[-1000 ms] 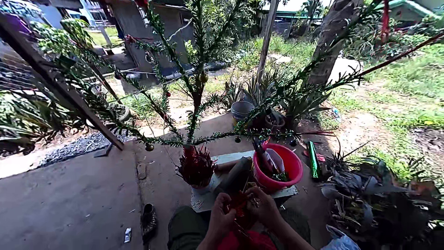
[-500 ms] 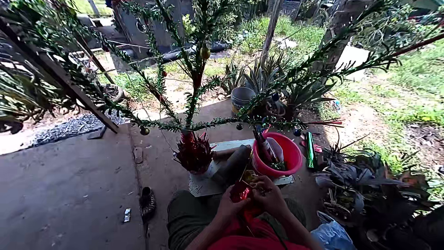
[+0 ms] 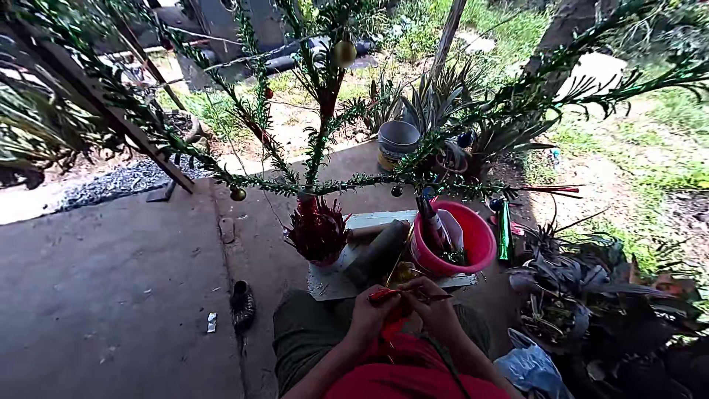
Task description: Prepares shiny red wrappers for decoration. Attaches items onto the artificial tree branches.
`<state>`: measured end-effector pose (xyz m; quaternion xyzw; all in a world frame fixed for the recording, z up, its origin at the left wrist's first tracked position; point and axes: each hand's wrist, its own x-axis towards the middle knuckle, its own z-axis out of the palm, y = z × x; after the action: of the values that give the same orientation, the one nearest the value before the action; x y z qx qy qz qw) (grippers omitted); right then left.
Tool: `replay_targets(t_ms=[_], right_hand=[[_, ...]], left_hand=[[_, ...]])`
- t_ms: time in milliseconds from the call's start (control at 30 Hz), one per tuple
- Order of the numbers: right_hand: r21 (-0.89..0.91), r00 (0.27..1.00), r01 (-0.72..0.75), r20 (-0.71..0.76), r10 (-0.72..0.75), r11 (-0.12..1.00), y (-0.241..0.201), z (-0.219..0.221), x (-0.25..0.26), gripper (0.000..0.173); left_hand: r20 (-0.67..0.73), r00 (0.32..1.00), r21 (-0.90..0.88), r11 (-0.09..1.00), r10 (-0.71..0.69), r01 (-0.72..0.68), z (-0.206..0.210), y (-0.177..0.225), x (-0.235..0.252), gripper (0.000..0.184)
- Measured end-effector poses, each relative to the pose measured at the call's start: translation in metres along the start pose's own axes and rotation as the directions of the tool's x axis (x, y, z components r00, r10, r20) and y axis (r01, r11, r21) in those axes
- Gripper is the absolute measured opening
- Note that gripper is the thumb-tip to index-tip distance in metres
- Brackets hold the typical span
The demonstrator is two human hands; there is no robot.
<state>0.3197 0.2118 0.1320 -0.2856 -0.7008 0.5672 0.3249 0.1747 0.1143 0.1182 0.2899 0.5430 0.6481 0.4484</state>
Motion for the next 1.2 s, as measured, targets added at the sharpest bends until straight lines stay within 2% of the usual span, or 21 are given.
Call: replay_targets(t_ms=[100, 233, 300, 367, 400, 467, 533, 667, 767, 833, 867, 933, 967, 1067, 1133, 1200], right_hand=[[0.041, 1.0, -0.006, -0.009, 0.007, 0.999, -0.003, 0.004, 0.002, 0.013], [0.048, 0.983, -0.171, 0.082, 0.167, 0.984, -0.01, -0.003, 0.006, 0.016], [0.099, 0.948, -0.265, 0.207, 0.241, 0.959, -0.005, -0.014, 0.009, 0.028], [0.116, 0.896, -0.384, 0.285, 0.34, 0.916, 0.0, -0.026, 0.011, 0.052], [0.129, 0.878, -0.429, 0.293, 0.378, 0.894, 0.001, -0.03, 0.011, 0.055], [0.147, 0.847, -0.483, 0.329, 0.418, 0.863, 0.003, -0.04, 0.01, 0.048], [0.116, 0.822, -0.471, 0.417, 0.388, 0.874, 0.004, -0.048, 0.006, 0.041], [0.007, 0.781, -0.402, 0.524, 0.339, 0.915, 0.001, -0.049, -0.002, 0.054], [0.052, 0.836, -0.382, 0.446, 0.32, 0.923, -0.005, -0.046, -0.004, 0.055], [0.043, 0.925, -0.321, 0.229, 0.303, 0.946, -0.01, -0.037, -0.002, 0.052], [0.017, 0.956, -0.276, 0.11, 0.273, 0.961, -0.01, -0.031, -0.001, 0.057], [-0.019, 0.983, -0.185, -0.003, 0.185, 0.982, -0.012, -0.02, 0.002, 0.066], [-0.025, 0.991, -0.134, -0.013, 0.134, 0.991, -0.014, -0.016, 0.002, 0.066], [-0.049, 0.998, -0.063, 0.022, 0.064, 0.997, -0.019, -0.011, 0.004, 0.048], [-0.009, 0.986, -0.15, 0.069, 0.15, 0.989, -0.024, -0.015, 0.005, 0.043], [0.092, 0.965, -0.245, 0.117, 0.234, 0.965, -0.026, -0.019, 0.007, 0.043]], left_hand=[[-0.016, 1.0, -0.016, 1.0, -0.007, 0.007, 0.001, 0.003, 0.0, 0.003], [-0.11, 0.991, -0.119, 0.991, -0.082, 0.068, -0.001, 0.011, 0.001, 0.007], [-0.184, 0.98, -0.122, 0.991, -0.072, 0.05, -0.009, 0.016, 0.007, 0.007], [-0.256, 0.966, -0.073, 0.997, -0.015, -0.004, -0.022, 0.021, 0.016, 0.007], [-0.284, 0.959, -0.033, 0.999, 0.01, -0.02, -0.029, 0.024, 0.019, 0.007], [-0.317, 0.947, 0.04, 0.999, 0.047, -0.036, -0.038, 0.03, 0.023, 0.007], [-0.319, 0.945, 0.103, 0.994, 0.079, -0.048, -0.044, 0.034, 0.025, 0.007], [-0.311, 0.938, 0.231, 0.97, 0.151, -0.08, -0.045, 0.042, 0.026, 0.007], [-0.294, 0.913, 0.402, 0.904, 0.281, -0.149, -0.042, 0.045, 0.025, 0.009], [-0.239, 0.901, 0.487, 0.847, 0.362, -0.211, -0.039, 0.046, 0.024, 0.011], [-0.195, 0.902, 0.506, 0.827, 0.386, -0.245, -0.034, 0.045, 0.022, 0.011], [-0.075, 0.911, 0.528, 0.791, 0.406, -0.309, -0.02, 0.041, 0.016, 0.013], [-0.014, 0.917, 0.531, 0.78, 0.399, -0.332, -0.012, 0.039, 0.013, 0.013], [0.085, 0.925, 0.521, 0.774, 0.372, -0.359, 0.0, 0.031, 0.008, 0.014], [0.107, 0.933, 0.5, 0.792, 0.345, -0.35, -0.003, 0.028, 0.008, 0.016], [0.097, 0.963, 0.414, 0.869, 0.253, -0.27, -0.006, 0.032, 0.007, 0.013]])
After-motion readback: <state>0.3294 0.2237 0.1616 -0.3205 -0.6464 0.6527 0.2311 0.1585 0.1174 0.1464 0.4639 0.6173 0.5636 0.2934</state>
